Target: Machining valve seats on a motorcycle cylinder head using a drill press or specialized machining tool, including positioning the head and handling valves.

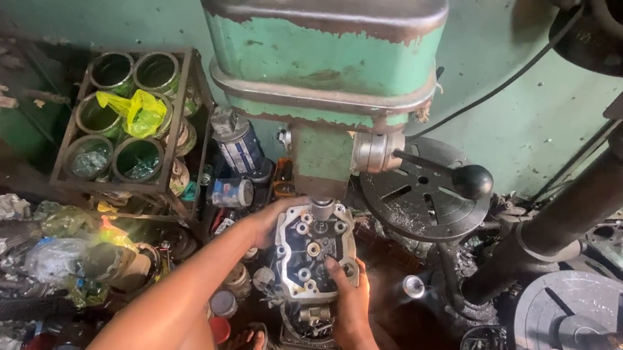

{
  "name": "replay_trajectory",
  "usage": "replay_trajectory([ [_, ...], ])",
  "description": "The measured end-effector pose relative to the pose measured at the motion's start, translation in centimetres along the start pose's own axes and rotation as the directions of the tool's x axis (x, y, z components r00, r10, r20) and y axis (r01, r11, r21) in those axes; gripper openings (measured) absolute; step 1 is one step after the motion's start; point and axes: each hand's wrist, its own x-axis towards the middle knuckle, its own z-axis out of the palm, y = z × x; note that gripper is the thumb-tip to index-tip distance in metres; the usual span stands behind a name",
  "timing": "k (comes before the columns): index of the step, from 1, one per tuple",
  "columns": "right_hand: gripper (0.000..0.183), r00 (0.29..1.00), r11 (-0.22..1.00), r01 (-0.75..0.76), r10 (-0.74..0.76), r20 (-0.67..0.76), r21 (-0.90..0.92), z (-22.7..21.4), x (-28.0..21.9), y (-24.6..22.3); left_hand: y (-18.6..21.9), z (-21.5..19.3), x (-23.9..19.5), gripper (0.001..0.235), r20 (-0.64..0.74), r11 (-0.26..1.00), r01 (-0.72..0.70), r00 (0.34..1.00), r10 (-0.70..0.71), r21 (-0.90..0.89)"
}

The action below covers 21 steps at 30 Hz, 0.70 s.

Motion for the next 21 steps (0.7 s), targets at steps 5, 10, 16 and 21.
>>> replay_trajectory([
  [5,0.049,0.999,1.0,-0.019,0.019,0.026,0.001,-0.1,0.0,-0.2,0.2,0.0,-0.2,0.06,0.043,0.999,0.03,0.999,-0.029,-0.014],
  [10,0.053,1.0,1.0,-0.005,0.005,0.005,-0.004,0.0,-0.2,-0.2,-0.3,-0.8,0.6,0.052,0.059,0.999,-0.003,0.998,0.005,-0.042],
  [16,0.041,0.99,0.992,0.121,-0.123,-0.063,-0.042,-0.9,2.3,1.8,0.1,0.1,-1.3,0.035,-0.132,0.987,-0.143,0.982,0.133,-0.069],
  [21,0.051,0.987,0.987,0.156,-0.156,-0.02,-0.028,-1.3,4.2,3.8,2.4,1.7,-7.9,0.079,-0.657,0.793,0.15,0.661,0.364,0.591],
])
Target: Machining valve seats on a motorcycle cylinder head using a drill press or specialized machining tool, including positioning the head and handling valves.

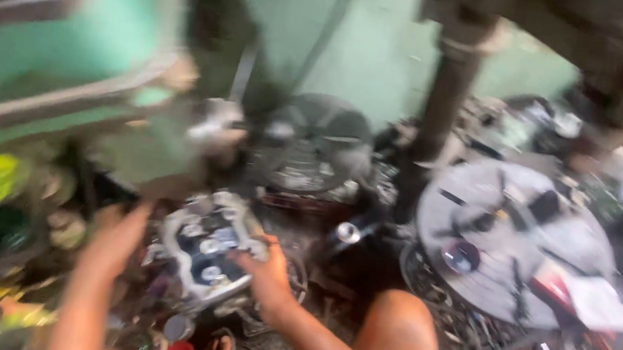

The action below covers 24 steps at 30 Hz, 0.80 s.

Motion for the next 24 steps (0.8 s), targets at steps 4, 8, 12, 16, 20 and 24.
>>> replay_trajectory([
  [4,0.055,0.979,0.967,-0.173,0.148,0.141,0.188,0.0,-3.1,-4.1,-1.5,-0.7,-5.0,0.057,-0.238,0.778,-0.17,0.894,0.38,0.604],
  [8,0.049,0.992,0.993,-0.072,0.062,0.114,0.088,-0.2,-0.1,0.2,-0.2,5.7,-11.8,0.008,-0.439,0.537,-0.826,0.424,0.792,0.171],
  [12,0.062,0.977,0.977,0.212,-0.211,-0.021,0.011,0.5,4.3,5.4,4.8,14.0,-15.8,0.023,-0.01,0.061,-0.982,0.064,0.998,-0.177],
  [16,0.05,0.983,0.976,0.082,-0.112,0.145,0.2,0.0,1.5,1.7,8.4,21.3,-16.4,0.022,0.211,-0.059,-0.979,-0.101,0.972,-0.198],
  [20,0.066,0.989,0.992,0.093,-0.082,0.125,-0.082,-0.2,0.3,0.0,9.8,26.3,-16.6,0.026,0.378,-0.116,-0.992,-0.129,0.917,-0.057],
  [24,0.064,0.995,0.991,0.057,-0.047,0.086,-0.123,0.0,0.4,-0.1,9.6,29.3,-16.6,0.024,0.49,-0.112,-0.993,-0.079,0.868,0.038],
])
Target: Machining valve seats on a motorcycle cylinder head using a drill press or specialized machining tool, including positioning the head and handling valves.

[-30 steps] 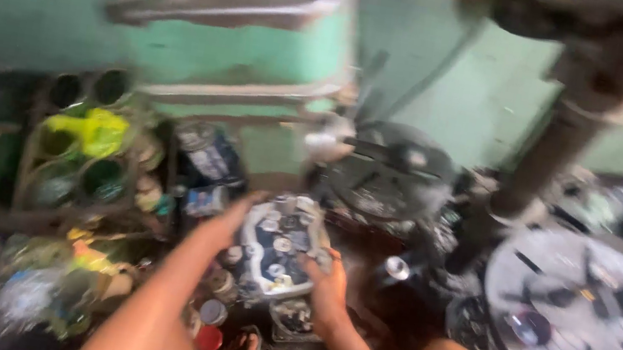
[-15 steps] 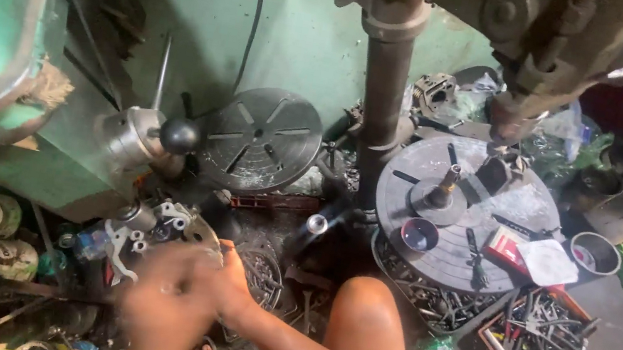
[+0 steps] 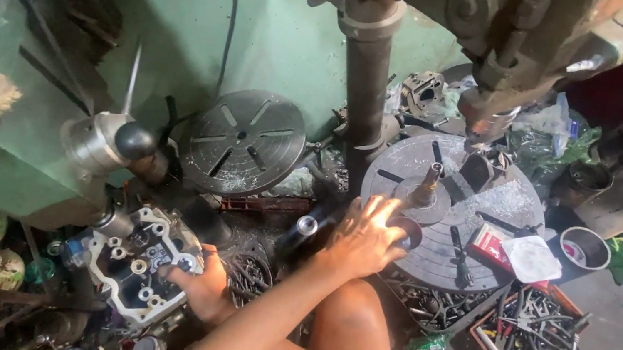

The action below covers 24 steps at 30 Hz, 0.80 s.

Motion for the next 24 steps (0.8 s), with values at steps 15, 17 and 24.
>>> replay_trajectory([
  [15,0.061,0.993,0.993,-0.107,0.104,-0.052,-0.047,0.6,0.8,1.1,0.3,-0.2,0.4,0.022,0.107,0.999,0.047,0.993,-0.044,-0.02],
  [17,0.062,0.993,0.994,-0.1,0.097,-0.063,-0.047,0.5,0.8,1.3,0.0,0.6,0.3,0.02,0.062,1.0,0.02,0.998,-0.02,-0.004],
  [24,0.06,0.992,0.999,-0.024,0.021,-0.127,-0.025,1.1,2.9,5.2,0.6,-2.6,-0.7,0.041,-0.242,0.99,-0.037,0.97,0.004,-0.136],
])
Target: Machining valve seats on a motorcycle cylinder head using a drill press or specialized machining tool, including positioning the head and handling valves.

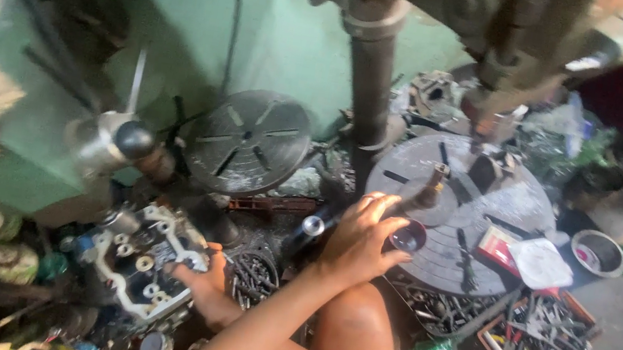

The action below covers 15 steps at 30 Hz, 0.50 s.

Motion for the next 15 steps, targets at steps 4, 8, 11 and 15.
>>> replay_trajectory([
  [4,0.049,0.988,0.99,0.132,-0.127,0.088,-0.051,-1.5,-2.6,-3.8,1.2,-6.0,-2.2,0.038,-0.152,0.978,0.053,0.985,-0.085,-0.202],
  [8,0.038,0.993,0.956,-0.019,-0.015,0.115,0.291,-1.2,-2.8,-3.3,0.6,-12.8,-6.9,0.033,-0.511,0.973,0.042,0.845,-0.155,-0.225],
  [11,0.034,0.997,0.978,-0.032,0.018,0.07,0.206,-1.3,-1.4,-2.5,-2.3,-17.5,-10.8,0.025,-0.748,0.994,0.053,0.655,-0.11,-0.1],
  [15,0.039,0.996,0.949,-0.085,0.069,0.063,0.302,-1.5,-2.3,-4.3,-8.5,-20.0,-18.1,0.019,-0.941,0.914,0.403,0.286,-0.18,-0.052],
])
